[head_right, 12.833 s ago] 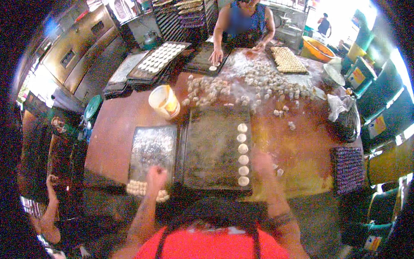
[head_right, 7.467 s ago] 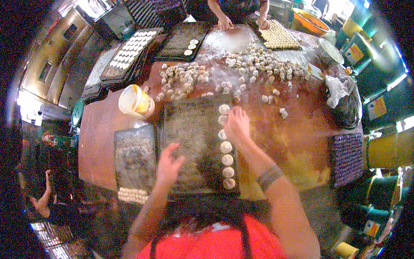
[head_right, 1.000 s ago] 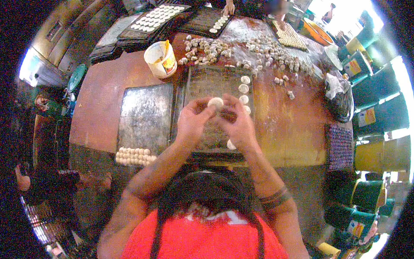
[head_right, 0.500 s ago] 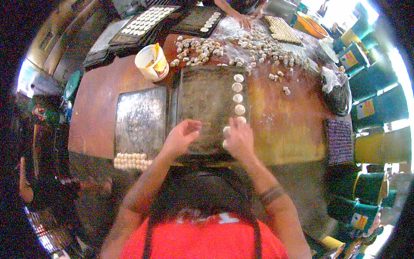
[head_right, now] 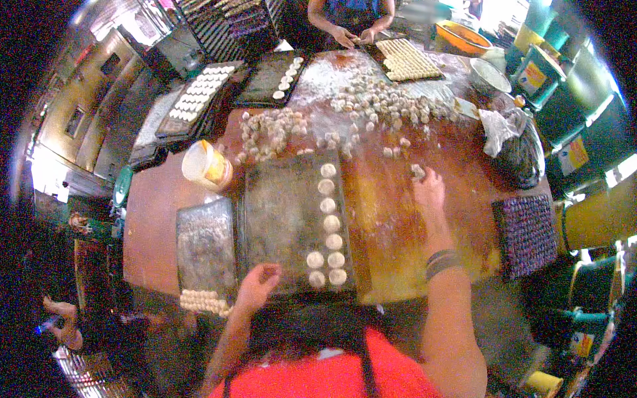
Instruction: The person glazes dough pieces on baking trays using a brush, places the trays onto a metal rack, and then shapes dough into balls by hand on a wooden table.
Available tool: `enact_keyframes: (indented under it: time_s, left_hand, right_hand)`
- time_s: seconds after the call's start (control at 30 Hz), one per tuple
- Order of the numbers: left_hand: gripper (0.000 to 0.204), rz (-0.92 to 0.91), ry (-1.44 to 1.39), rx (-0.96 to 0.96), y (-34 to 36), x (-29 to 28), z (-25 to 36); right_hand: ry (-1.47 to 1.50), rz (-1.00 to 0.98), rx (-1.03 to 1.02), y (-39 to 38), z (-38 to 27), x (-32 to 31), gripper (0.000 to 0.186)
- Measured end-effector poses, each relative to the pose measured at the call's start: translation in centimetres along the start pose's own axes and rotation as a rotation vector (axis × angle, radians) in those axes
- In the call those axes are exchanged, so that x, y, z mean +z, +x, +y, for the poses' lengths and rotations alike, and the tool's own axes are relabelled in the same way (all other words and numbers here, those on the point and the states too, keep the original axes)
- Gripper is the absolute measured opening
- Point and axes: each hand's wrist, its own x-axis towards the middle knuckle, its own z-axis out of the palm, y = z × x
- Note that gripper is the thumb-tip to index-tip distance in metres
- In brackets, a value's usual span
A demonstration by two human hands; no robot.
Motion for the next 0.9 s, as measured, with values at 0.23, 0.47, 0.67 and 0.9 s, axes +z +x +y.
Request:
enact_keyframes:
  time_s: [0.23,0.47,0.67,0.9]
  left_hand:
    - [0.031,0.164,0.063,-0.147,-1.8,-1.7,-0.8]
    - [0.035,0.263,0.101,-0.223,-1.7,-2.7,1.3]
    - [0.039,0.17,0.253,-0.234,1.7,-1.9,3.3]
    - [0.046,0.01,0.113,-0.101,10.3,-2.5,4.8]
  right_hand:
    - [0.076,-0.388,-0.07,6.4,-4.0,6.5,0.029]
    - [-0.143,-0.54,-0.445,14.9,-18.7,12.7,0.031]
    - [-0.155,-0.747,-0.516,19.5,-19.0,22.2,0.038]
    - [-0.029,-0.841,-0.999,16.8,-13.2,17.8,0.026]
